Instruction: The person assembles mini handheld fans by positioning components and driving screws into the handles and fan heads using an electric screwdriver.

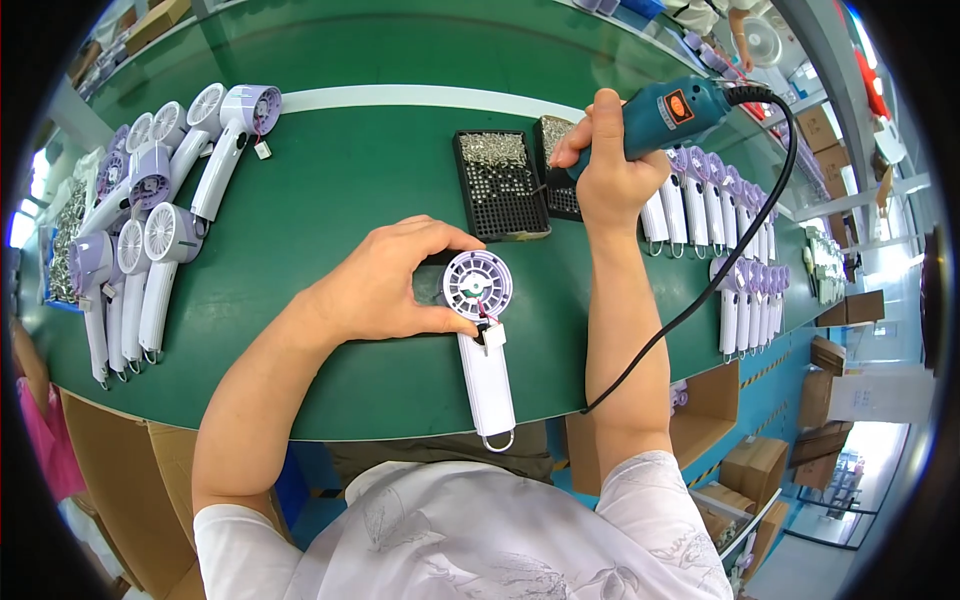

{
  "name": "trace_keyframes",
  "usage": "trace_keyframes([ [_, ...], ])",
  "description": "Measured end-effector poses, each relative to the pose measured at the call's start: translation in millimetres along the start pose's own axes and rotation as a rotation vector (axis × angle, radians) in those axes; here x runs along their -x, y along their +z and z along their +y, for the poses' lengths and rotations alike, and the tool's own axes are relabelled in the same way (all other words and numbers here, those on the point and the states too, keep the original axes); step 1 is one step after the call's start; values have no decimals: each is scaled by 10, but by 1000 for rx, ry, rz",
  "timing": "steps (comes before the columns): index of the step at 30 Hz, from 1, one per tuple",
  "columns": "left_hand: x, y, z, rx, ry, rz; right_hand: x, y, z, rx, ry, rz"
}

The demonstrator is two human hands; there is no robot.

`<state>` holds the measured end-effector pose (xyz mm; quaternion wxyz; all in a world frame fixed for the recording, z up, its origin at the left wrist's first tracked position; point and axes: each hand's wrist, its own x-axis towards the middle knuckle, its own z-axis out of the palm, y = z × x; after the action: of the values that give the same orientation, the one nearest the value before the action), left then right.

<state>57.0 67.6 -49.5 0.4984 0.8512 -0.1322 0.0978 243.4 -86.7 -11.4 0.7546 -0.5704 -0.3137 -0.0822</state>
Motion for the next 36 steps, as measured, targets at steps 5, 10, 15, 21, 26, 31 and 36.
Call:
trace_keyframes([
  [5, -9, 3, 45, -2, -7, 5, 16, -19, -13, 27, -3, 41],
  [10, 6, -19, 20, -22, 13, 26, 33, -19, -195, -101, -29, 86],
  [15, 13, -103, 25, -75, -17, 40, 171, -12, -570, -331, -24, 6],
  [21, 37, -90, 2, -73, -11, 43, 392, 45, -815, -379, 96, -222],
  [26, 21, -59, 15, -69, 5, 78, 439, 22, -774, -511, 60, -319],
  [31, 14, -64, -4, -68, 8, 81, 466, 67, -746, -499, 85, -325],
  [36, -1, -105, -11, -59, -1, 72, 473, 121, -719, -496, 100, -336],
])
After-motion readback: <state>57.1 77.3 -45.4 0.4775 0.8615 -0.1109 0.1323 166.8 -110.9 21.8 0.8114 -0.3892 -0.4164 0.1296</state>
